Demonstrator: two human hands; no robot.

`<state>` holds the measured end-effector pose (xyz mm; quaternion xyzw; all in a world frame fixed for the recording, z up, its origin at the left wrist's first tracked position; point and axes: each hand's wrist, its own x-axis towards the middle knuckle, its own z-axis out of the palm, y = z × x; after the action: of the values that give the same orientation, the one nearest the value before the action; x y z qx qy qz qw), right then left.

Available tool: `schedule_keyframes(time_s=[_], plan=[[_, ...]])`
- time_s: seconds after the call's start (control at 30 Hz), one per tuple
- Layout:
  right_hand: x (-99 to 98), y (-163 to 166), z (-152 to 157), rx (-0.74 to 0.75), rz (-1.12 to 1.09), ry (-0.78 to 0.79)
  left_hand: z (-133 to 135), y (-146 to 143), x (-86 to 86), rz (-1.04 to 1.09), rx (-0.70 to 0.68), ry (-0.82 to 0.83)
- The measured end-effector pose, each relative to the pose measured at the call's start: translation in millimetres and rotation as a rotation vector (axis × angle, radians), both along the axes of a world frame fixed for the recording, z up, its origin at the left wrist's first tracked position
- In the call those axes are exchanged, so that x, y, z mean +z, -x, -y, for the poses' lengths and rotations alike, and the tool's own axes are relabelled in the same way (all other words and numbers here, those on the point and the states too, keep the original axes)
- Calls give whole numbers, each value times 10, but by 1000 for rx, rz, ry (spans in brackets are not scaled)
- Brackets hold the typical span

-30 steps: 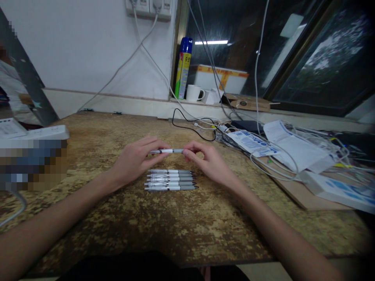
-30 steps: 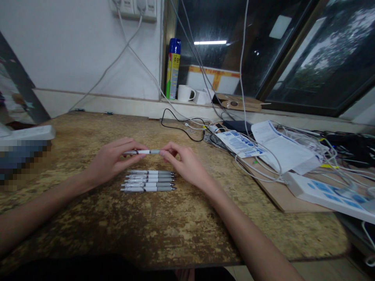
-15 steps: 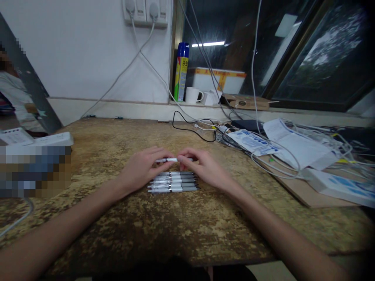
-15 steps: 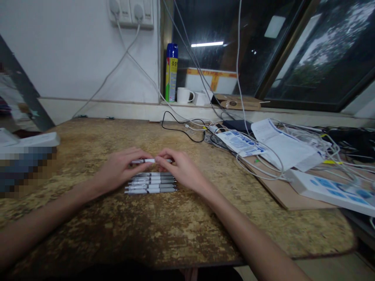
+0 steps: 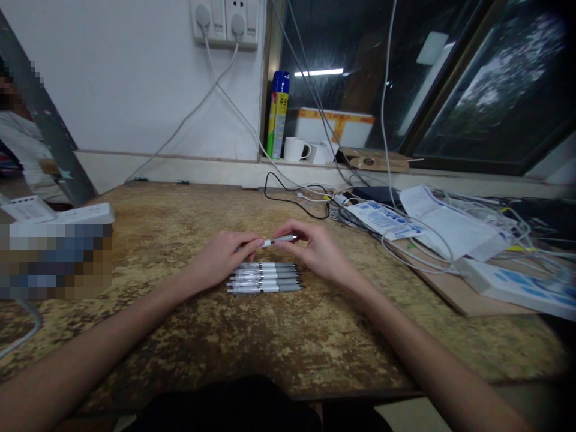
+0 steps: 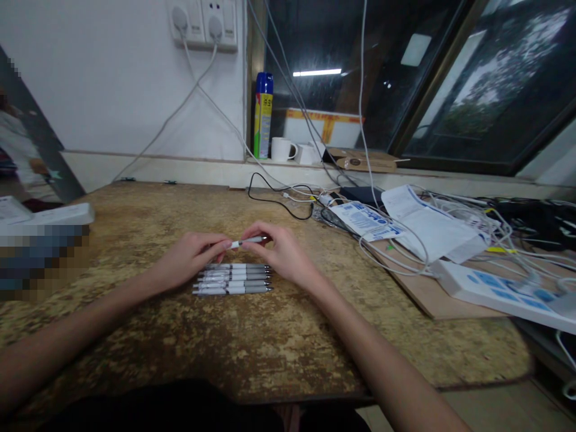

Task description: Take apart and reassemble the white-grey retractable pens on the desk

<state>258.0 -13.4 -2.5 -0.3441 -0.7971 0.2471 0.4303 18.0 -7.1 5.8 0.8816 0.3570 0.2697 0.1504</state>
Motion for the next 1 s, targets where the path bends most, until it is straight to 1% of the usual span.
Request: schedule_keyframes(time_s=[0.2,0.33,0.57,0.8,0.9,1.0], plan=[[4,2,-1,-13,34,-57,-35,27,-8,-2,-5,97],[11,-2,-1,-37,46,-90,-44,28,0,6,-5,135],[33,-6,21,-24,40,-107,-74,15,0,47,-14,188],[49,-9,31,-36,50,-105,-115,30,-34,126,-94,328],[24,-17,15,-30,44,-116,-106,24,-20,90,-70,292],[-8,-27,-6,-34,18,-119,-76,6,3,65,-83,229]])
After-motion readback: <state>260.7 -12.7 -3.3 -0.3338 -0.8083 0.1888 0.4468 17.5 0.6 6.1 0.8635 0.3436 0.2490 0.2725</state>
